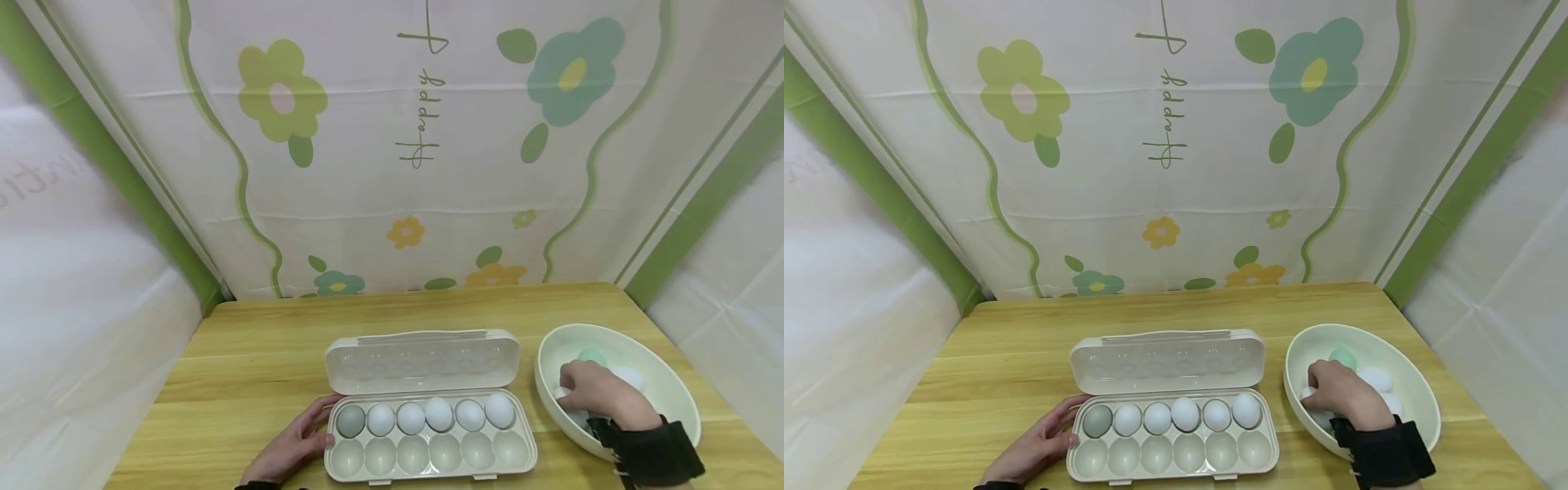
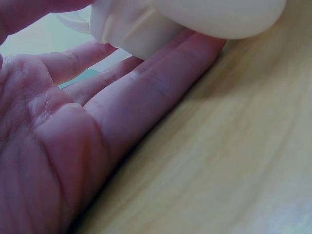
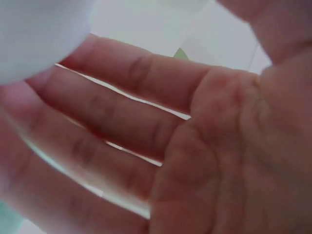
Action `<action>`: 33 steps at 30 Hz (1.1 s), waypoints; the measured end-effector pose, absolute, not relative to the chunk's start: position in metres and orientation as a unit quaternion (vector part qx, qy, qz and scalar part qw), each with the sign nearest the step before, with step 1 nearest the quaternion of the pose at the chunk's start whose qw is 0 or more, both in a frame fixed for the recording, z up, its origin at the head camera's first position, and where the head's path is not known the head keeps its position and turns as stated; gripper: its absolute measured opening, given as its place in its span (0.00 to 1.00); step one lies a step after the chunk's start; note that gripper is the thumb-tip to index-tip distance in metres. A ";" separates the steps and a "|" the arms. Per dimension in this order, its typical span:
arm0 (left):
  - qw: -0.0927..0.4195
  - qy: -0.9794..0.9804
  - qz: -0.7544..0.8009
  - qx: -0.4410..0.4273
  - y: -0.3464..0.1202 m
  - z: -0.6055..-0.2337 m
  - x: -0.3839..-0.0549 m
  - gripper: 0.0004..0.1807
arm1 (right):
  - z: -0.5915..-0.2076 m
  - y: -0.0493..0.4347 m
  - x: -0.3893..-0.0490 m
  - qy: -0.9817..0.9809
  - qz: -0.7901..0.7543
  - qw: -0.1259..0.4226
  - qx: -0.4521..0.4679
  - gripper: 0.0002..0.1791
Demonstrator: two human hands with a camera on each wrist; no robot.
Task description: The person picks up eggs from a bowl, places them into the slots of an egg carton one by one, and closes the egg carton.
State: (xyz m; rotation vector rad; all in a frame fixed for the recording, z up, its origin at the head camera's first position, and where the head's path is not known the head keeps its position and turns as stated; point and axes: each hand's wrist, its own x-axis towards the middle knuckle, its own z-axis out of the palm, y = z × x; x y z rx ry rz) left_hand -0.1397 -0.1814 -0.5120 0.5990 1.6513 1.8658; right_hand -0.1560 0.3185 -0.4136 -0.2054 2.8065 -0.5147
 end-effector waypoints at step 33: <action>0.288 0.620 0.696 0.221 -0.183 -0.512 -0.140 0.29 | -0.351 0.300 -0.102 0.946 -0.099 -0.257 -0.171 0.22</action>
